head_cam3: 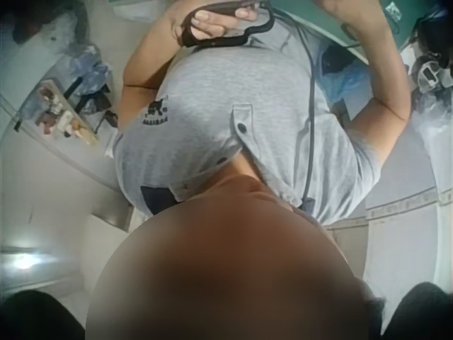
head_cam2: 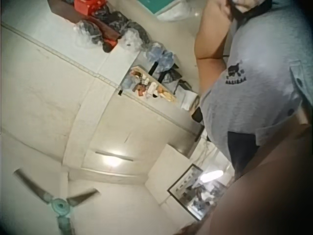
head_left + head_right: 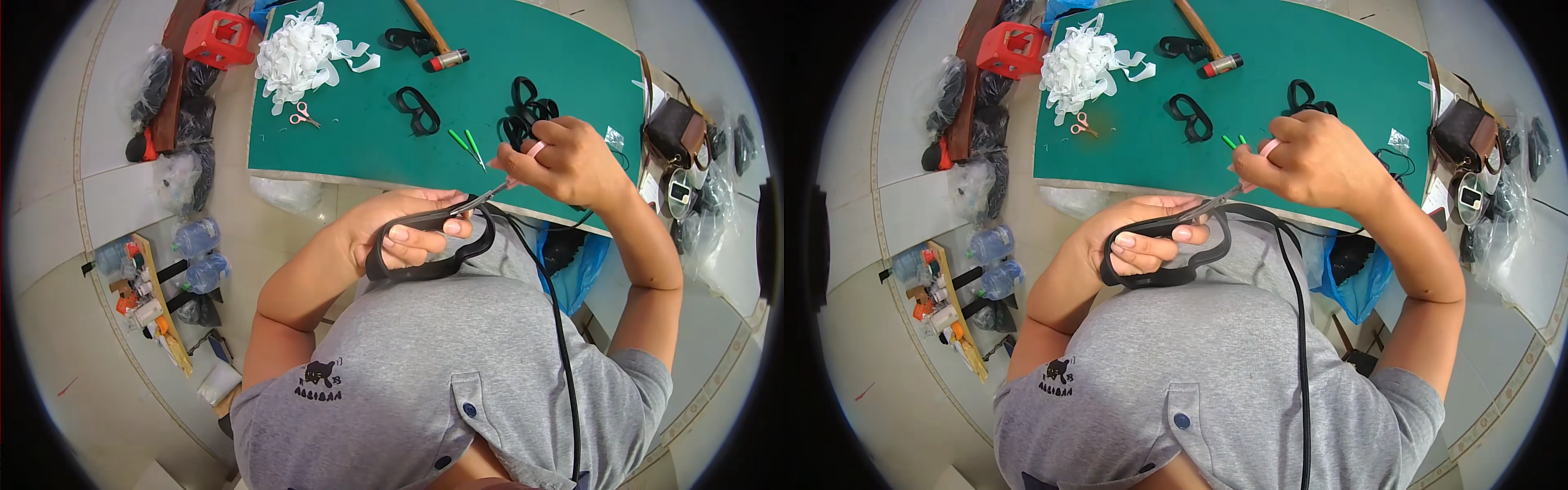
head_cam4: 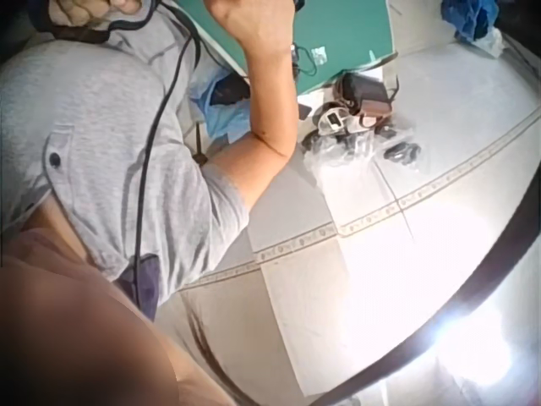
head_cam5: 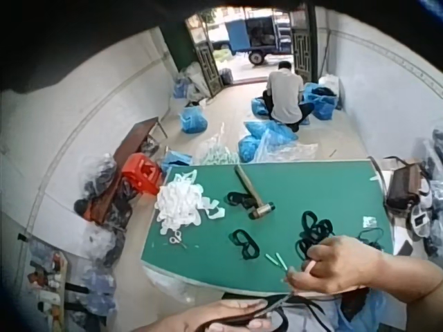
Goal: Assembling black plastic straps and frames using scissors for trimming and small pins for attachment.
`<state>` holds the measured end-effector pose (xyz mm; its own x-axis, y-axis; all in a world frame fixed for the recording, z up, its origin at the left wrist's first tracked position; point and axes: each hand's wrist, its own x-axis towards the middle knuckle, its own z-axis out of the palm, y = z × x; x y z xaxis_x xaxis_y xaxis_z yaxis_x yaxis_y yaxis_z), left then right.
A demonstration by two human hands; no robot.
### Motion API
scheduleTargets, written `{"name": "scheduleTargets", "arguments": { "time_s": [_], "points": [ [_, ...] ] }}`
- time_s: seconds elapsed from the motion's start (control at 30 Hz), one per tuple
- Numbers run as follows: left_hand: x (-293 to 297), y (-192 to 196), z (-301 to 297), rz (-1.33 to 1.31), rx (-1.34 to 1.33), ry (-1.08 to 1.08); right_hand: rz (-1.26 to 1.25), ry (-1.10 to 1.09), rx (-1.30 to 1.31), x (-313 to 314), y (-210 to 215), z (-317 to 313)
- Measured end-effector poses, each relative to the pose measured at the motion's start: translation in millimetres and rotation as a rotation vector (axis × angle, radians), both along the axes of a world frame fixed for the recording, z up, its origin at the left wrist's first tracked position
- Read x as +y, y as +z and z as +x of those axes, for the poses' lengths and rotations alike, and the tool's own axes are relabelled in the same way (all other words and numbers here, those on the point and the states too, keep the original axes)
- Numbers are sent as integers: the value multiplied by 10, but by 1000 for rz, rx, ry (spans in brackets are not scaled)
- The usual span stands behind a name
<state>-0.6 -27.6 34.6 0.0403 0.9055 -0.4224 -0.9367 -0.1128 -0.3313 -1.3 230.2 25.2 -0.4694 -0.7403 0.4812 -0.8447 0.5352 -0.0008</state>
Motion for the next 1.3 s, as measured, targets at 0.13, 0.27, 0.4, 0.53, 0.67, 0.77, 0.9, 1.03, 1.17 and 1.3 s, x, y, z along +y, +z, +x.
{"name": "scheduleTargets", "arguments": {
  "time_s": [0.13,0.27,0.4,0.53,0.67,0.77,0.9,1.03,1.17,1.3],
  "points": [
    [-16,-78,1,52,-75,4,51,32,-24,23,-22,-30],
    [11,-33,12,63,-99,54,56,12,-43,29,-27,-2],
    [36,-57,0,97,-115,56,47,-7,-14,51,-25,-7],
    [72,-21,-2,118,-89,58,22,17,-40,71,-15,-33],
    [74,-10,-1,96,-91,51,11,16,-39,71,-7,-22],
    [68,-2,1,92,-98,53,33,-3,-6,71,3,-16],
    [65,0,6,91,-98,57,26,-8,-3,55,-15,-4],
    [51,-45,16,104,-85,53,27,-18,-9,36,-1,12],
    [50,-30,17,120,-74,54,20,-11,-5,24,-11,11],
    [39,-48,21,102,-72,42,18,-4,-17,2,6,14]
  ]
}}
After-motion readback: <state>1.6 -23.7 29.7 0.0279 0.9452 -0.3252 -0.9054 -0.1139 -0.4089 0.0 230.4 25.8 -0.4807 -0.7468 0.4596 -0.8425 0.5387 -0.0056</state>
